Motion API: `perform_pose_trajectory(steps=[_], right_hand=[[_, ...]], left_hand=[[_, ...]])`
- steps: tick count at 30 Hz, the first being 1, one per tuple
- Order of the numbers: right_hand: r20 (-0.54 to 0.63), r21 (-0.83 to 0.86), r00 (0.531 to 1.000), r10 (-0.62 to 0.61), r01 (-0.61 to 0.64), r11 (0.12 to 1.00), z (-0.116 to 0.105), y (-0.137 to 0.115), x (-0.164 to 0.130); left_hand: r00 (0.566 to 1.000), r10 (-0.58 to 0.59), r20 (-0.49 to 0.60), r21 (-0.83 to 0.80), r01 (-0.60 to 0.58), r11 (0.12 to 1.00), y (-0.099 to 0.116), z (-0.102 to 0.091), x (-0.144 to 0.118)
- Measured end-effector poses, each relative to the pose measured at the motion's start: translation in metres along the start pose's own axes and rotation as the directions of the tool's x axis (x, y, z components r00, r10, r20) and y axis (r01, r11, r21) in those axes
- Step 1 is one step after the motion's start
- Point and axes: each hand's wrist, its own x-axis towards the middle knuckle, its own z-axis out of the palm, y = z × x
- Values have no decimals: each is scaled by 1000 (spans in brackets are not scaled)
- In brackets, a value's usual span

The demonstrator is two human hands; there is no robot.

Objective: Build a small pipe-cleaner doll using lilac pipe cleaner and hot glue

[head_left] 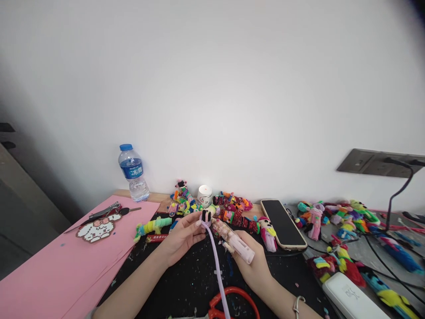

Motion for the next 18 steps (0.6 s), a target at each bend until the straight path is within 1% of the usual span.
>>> perform_pose_trajectory(steps=[2, 6, 9, 13, 15, 18], right_hand=[[-22, -44, 1000, -1, 0, 999, 0, 0, 0], [-74, -204, 997, -31, 15, 979, -1, -2, 2], [-41, -314, 998, -47, 31, 949, -1, -4, 5], [-24, -438, 999, -25, 12, 899, 2, -4, 6], [-11, -468, 1000, -18, 11, 884, 3, -6, 6], [21, -462, 999, -24, 31, 886, 2, -11, 5]], left_hand=[[1000, 2, -1, 4, -2, 1000, 0, 0, 0], [1000, 14, -23, -15, -14, 1000, 1, -1, 3], [999, 31, -39, -72, -34, 997, 1, -3, 4], [997, 46, -57, -149, -54, 987, 2, -5, 4], [998, 37, -51, -145, -44, 988, 2, -5, 3], [999, 33, -8, -97, -34, 995, 1, -3, 2]])
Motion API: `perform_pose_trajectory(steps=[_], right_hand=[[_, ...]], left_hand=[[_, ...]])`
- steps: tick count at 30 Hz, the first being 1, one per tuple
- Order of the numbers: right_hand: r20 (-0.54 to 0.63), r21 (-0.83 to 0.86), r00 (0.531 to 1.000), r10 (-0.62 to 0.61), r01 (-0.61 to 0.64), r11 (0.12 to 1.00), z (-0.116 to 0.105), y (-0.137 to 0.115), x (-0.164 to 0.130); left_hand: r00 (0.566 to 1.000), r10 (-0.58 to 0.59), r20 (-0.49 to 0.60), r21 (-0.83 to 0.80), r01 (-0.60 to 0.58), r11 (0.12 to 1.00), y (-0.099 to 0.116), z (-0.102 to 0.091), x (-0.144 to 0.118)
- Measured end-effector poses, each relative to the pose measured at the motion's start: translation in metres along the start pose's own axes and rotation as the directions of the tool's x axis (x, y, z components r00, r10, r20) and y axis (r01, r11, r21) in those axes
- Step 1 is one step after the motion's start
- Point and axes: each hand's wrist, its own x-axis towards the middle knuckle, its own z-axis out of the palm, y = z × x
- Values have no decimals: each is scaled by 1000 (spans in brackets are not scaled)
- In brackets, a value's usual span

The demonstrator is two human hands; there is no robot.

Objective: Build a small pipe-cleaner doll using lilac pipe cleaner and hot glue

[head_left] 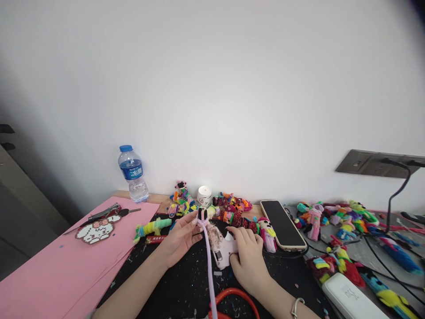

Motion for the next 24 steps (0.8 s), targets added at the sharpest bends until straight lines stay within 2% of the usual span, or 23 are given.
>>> perform_pose_trajectory(steps=[6, 10, 14, 19, 24], right_hand=[[-73, 65, 983, -168, 173, 983, -13, -9, -2], [-129, 110, 938, -321, 336, 936, -16, -11, -4], [-122, 98, 888, -443, 455, 885, -17, -11, -7], [-130, 61, 861, -492, 502, 863, -19, -12, -9], [-156, 76, 867, -474, 489, 869, -15, -13, -9]], left_hand=[[997, -13, 70, 155, 2, 988, -4, 10, -7], [990, -36, 137, 249, 0, 968, -7, 15, -12], [979, -89, 181, 323, 26, 946, -8, 20, -15], [973, -139, 186, 365, 63, 929, -11, 23, -18], [968, -165, 187, 325, 97, 941, -12, 22, -19]])
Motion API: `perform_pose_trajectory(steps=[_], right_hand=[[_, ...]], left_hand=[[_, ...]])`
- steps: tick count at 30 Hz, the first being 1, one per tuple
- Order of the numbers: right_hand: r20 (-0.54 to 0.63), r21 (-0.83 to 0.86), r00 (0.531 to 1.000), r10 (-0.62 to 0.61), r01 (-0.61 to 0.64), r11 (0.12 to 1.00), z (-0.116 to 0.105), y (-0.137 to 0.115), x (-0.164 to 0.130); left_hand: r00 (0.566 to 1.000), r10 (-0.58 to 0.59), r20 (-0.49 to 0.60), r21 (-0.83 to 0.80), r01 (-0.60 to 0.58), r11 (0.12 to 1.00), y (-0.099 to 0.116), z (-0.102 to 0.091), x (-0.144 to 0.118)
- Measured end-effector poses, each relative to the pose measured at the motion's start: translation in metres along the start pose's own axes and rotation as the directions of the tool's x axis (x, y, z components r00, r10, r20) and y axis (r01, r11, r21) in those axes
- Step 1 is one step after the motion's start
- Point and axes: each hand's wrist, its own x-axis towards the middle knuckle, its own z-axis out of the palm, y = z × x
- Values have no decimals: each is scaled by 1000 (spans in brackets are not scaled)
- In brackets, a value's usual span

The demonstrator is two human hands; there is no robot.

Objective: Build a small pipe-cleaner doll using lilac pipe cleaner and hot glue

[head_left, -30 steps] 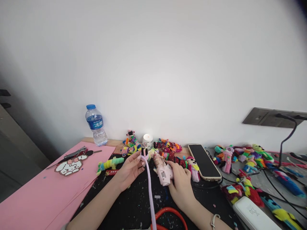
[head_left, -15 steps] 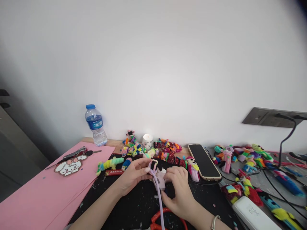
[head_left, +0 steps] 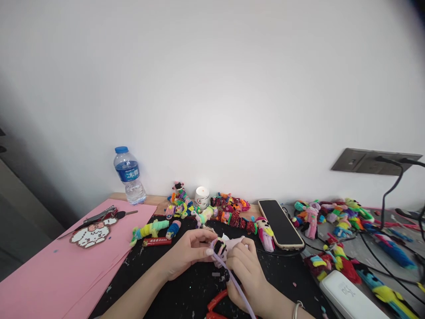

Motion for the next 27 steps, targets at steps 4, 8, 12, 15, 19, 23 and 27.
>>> perform_pose_trajectory(steps=[4, 8, 12, 15, 19, 23, 27], right_hand=[[-48, 33, 996, 75, -73, 997, 2, -1, 1], [-24, 92, 992, 126, -123, 988, -1, -3, 4], [-34, 138, 992, 120, -114, 984, -2, -3, 6], [-64, 157, 992, 105, -94, 983, -1, -2, 6], [-45, 160, 994, 103, -94, 983, 2, 0, 3], [-19, 158, 994, 104, -100, 982, 4, 3, -1], [1, 188, 994, 109, -108, 976, 6, 4, -2]], left_hand=[[1000, -6, 19, -5, 6, 1000, 1, 0, -1], [999, -15, 34, -20, 15, 1000, 1, -1, -1], [999, -19, 46, -19, 20, 1000, 1, -3, 1], [999, 26, 33, 11, -27, 1000, -1, -6, 2], [992, 120, 36, 86, -123, 989, -4, -9, 4], [992, 117, 47, 90, -120, 989, -5, -10, 4], [995, 92, 39, 76, -94, 993, -3, -7, 3]])
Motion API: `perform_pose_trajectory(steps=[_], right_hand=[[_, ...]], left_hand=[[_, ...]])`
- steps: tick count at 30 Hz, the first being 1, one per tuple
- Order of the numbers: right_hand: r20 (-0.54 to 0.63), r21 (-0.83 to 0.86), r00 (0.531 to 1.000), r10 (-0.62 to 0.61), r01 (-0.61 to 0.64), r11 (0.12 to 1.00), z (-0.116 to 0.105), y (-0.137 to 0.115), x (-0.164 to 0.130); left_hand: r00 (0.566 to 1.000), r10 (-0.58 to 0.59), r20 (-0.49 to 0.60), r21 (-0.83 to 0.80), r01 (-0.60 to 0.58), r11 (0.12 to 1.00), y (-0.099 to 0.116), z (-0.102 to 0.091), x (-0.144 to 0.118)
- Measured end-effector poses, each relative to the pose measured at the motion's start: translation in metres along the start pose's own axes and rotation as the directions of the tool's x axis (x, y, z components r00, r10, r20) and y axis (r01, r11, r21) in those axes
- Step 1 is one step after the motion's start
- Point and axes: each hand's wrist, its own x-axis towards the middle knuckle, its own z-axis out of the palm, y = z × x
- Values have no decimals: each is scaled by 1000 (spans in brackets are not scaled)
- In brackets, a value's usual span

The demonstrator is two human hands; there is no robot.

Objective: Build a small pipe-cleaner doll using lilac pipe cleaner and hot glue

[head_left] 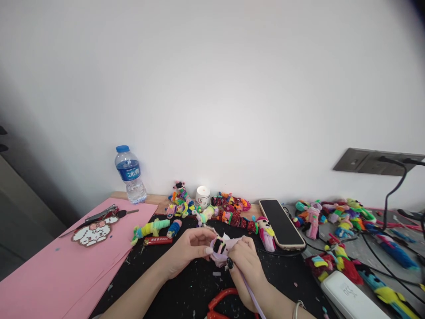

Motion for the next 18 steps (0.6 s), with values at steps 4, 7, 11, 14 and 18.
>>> perform_pose_trajectory(steps=[4, 7, 11, 14, 18], right_hand=[[-3, 7, 1000, 20, -20, 1000, 1, 1, 0], [7, 7, 1000, 24, -24, 1000, 2, 2, -1], [1, 1, 1000, 27, -27, 1000, 4, 3, -3], [-20, -5, 999, 26, -26, 1000, 4, 2, -3], [-16, 2, 1000, 25, -25, 1000, 4, 1, -1]], left_hand=[[1000, -12, 4, -6, 12, 1000, 1, 3, 0], [1000, -17, 12, 6, 17, 1000, 1, 3, 0], [999, -33, 33, 46, 32, 998, -1, 2, -2], [998, -50, 38, 54, 48, 997, -2, 0, -2], [997, -64, 33, 47, 62, 997, -4, 0, -2]])
